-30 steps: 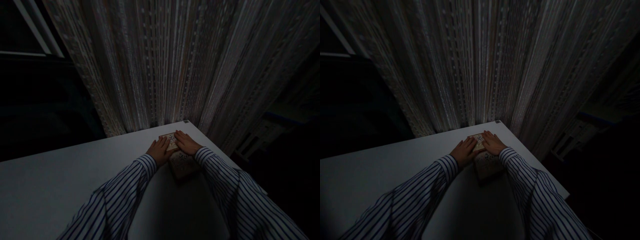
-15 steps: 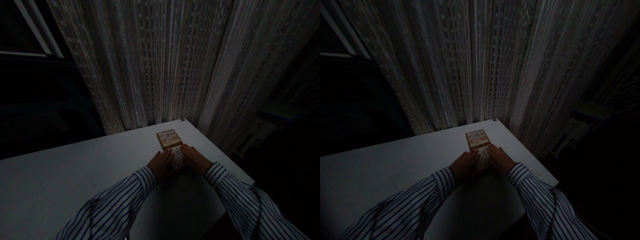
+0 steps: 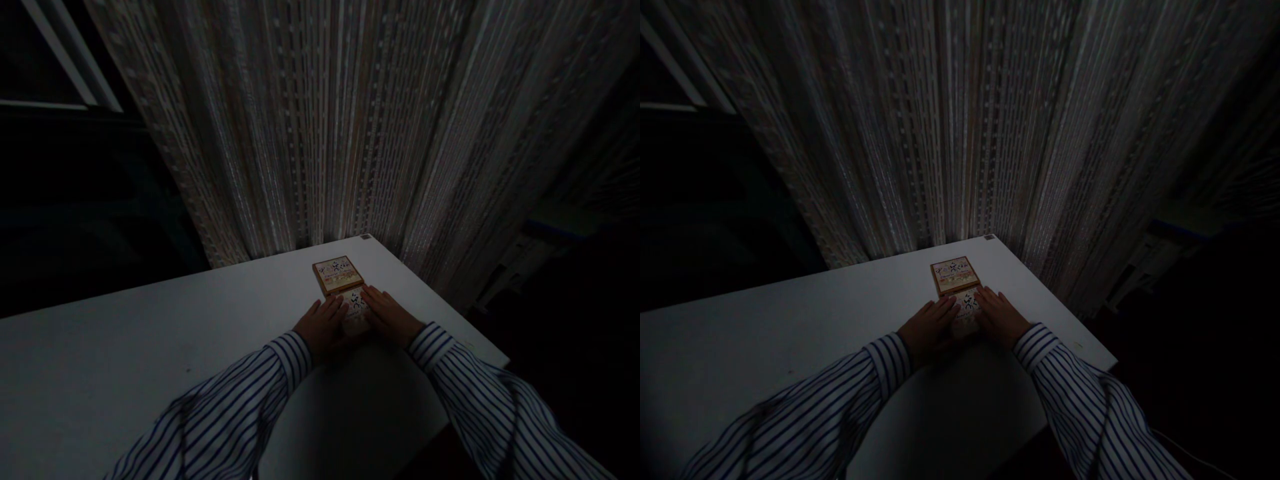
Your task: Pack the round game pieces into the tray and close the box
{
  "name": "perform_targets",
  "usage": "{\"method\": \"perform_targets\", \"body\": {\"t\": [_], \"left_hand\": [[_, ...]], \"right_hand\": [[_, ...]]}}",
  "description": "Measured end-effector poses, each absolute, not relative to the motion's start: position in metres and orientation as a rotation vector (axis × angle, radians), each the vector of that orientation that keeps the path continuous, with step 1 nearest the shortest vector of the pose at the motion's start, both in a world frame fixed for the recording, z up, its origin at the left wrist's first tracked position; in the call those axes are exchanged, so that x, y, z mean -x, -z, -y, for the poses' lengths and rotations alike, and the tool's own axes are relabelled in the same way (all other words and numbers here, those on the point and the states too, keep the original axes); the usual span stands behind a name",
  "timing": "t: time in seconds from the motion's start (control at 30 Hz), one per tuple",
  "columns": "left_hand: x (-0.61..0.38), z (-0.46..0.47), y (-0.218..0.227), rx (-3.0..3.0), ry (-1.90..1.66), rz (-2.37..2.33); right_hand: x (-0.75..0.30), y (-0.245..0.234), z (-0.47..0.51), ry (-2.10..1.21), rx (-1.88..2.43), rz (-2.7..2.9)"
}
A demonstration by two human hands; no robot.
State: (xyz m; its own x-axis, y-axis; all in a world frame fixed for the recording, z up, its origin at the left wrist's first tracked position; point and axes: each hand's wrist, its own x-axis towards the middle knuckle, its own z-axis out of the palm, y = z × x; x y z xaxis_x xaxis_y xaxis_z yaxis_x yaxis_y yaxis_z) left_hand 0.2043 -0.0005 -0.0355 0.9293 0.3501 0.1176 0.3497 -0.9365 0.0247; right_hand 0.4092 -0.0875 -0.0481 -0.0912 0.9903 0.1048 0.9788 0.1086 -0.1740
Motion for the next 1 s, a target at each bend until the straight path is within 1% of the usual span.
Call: {"method": "perform_targets", "body": {"t": [0.3,0.47,0.7,0.87,1.0], "left_hand": [[-0.205,0.001,0.034,-3.076,-0.178,-0.572],[-0.204,0.006,0.030,-3.084,-0.192,-0.590],[-0.201,0.012,0.028,-3.097,-0.164,-0.538],[-0.206,0.000,0.029,-3.075,-0.084,-0.430],[-0.209,-0.007,0.020,-3.024,-0.077,-0.376]], "right_hand": [[-0.406,0.043,0.089,-0.125,1.974,2.153],[-0.407,0.042,0.096,-0.058,1.979,2.127],[-0.406,0.044,0.115,0.062,1.957,2.176],[-0.406,0.048,0.115,0.034,1.990,2.178],[-0.408,0.053,0.115,0.045,1.996,2.157]]}}
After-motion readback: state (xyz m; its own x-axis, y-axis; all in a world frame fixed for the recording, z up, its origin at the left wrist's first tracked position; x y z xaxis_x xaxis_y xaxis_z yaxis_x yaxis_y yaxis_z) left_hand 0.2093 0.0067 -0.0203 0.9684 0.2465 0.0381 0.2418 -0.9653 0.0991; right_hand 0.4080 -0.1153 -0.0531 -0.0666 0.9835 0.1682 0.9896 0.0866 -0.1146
